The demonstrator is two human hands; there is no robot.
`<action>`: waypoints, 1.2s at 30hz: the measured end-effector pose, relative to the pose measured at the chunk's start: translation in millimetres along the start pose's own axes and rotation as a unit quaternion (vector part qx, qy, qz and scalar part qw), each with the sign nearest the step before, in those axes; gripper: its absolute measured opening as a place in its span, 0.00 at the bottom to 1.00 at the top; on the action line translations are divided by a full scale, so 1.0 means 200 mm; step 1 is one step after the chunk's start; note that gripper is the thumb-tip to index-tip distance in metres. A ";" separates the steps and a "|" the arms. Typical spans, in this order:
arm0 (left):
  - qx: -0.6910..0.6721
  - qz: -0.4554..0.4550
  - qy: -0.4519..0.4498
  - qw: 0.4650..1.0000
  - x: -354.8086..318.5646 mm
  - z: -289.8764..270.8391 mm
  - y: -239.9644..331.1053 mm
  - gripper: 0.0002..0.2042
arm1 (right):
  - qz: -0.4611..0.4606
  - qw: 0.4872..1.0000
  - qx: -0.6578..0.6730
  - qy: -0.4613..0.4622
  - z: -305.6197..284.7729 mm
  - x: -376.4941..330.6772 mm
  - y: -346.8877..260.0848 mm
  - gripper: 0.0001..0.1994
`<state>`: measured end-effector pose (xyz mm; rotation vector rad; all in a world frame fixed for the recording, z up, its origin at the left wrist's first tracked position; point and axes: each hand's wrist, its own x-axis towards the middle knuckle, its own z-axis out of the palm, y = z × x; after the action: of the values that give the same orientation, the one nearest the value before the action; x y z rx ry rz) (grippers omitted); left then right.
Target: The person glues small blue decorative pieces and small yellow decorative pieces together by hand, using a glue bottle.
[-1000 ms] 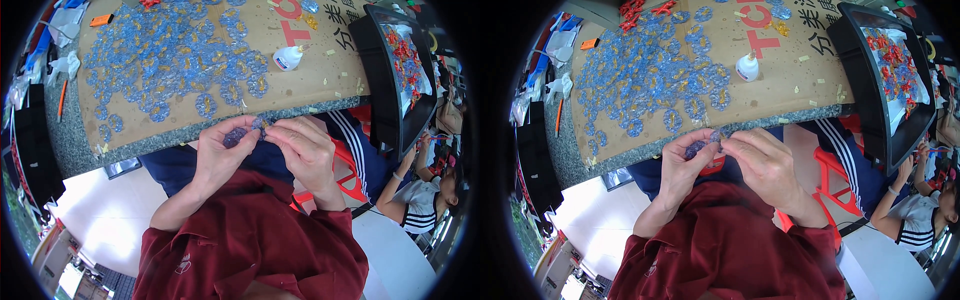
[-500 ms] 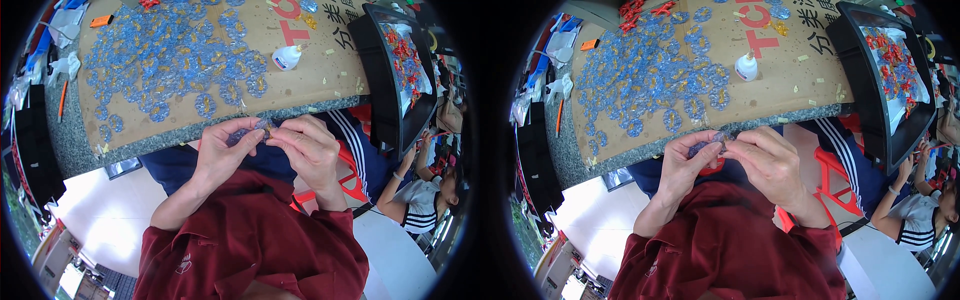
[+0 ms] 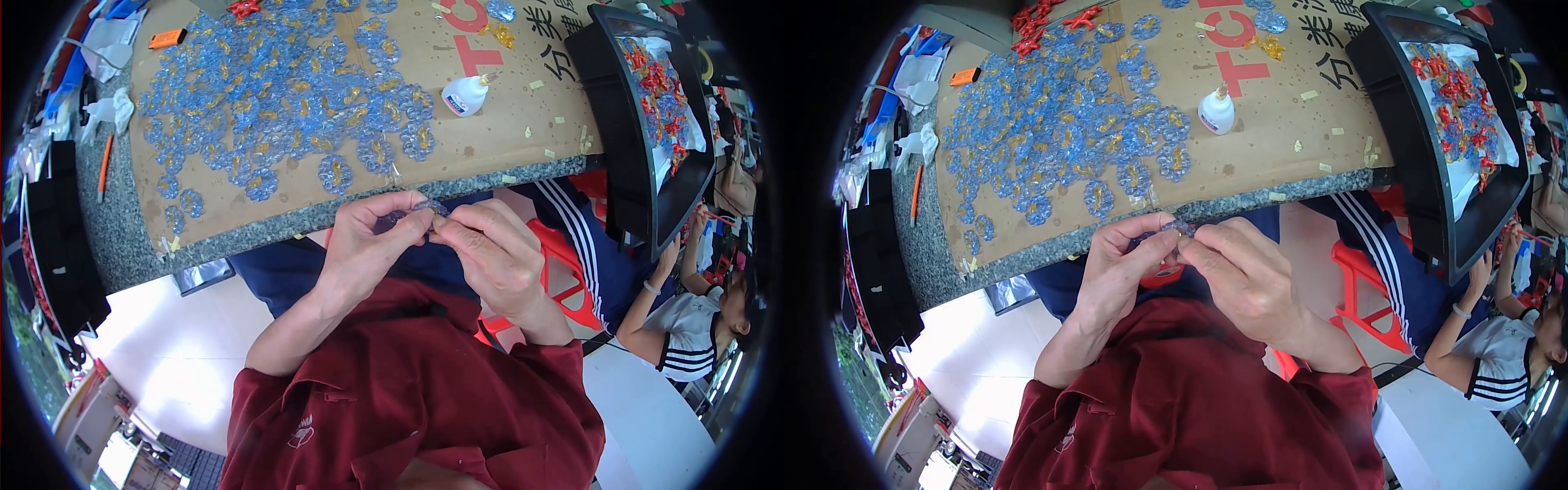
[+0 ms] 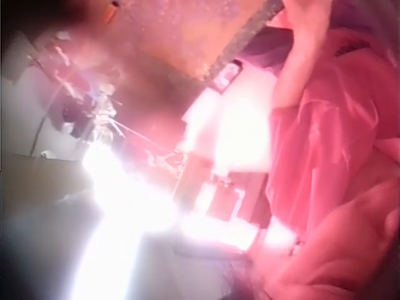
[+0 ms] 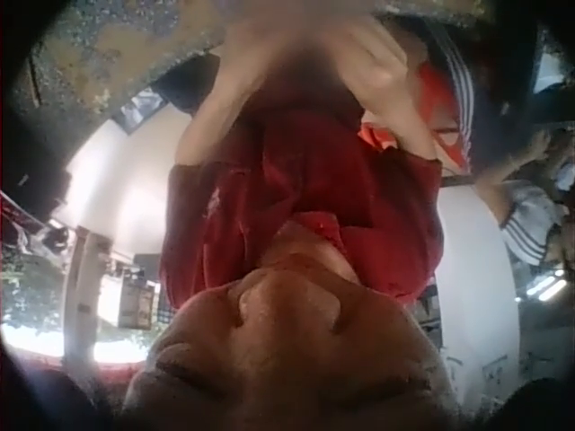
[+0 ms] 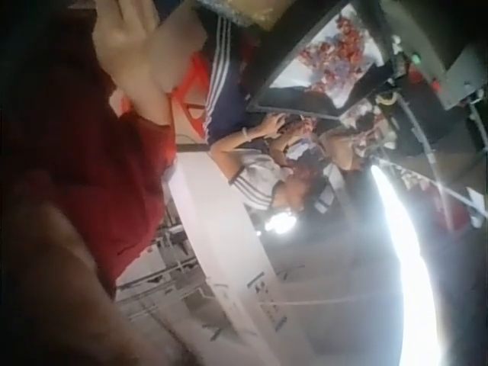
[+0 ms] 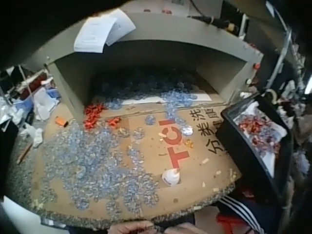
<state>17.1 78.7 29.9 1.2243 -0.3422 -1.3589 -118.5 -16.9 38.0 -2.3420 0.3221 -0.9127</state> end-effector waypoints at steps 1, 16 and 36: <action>0.001 0.000 0.000 1.000 0.00 0.00 0.00 0.07 | 0.000 1.000 0.000 0.001 0.00 0.00 0.00 0.12; -0.004 -0.008 0.022 1.000 0.02 0.02 0.02 0.09 | 0.026 0.999 -0.022 0.007 0.00 0.04 0.03 0.11; -0.085 0.002 -0.004 0.996 -0.05 -0.06 0.00 0.17 | 0.168 0.980 -0.057 0.093 -0.01 0.24 0.32 0.18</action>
<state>23.4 92.0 29.5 1.0764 -0.2304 -1.3608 -85.4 -89.9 25.9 -2.2123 0.8380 -0.9651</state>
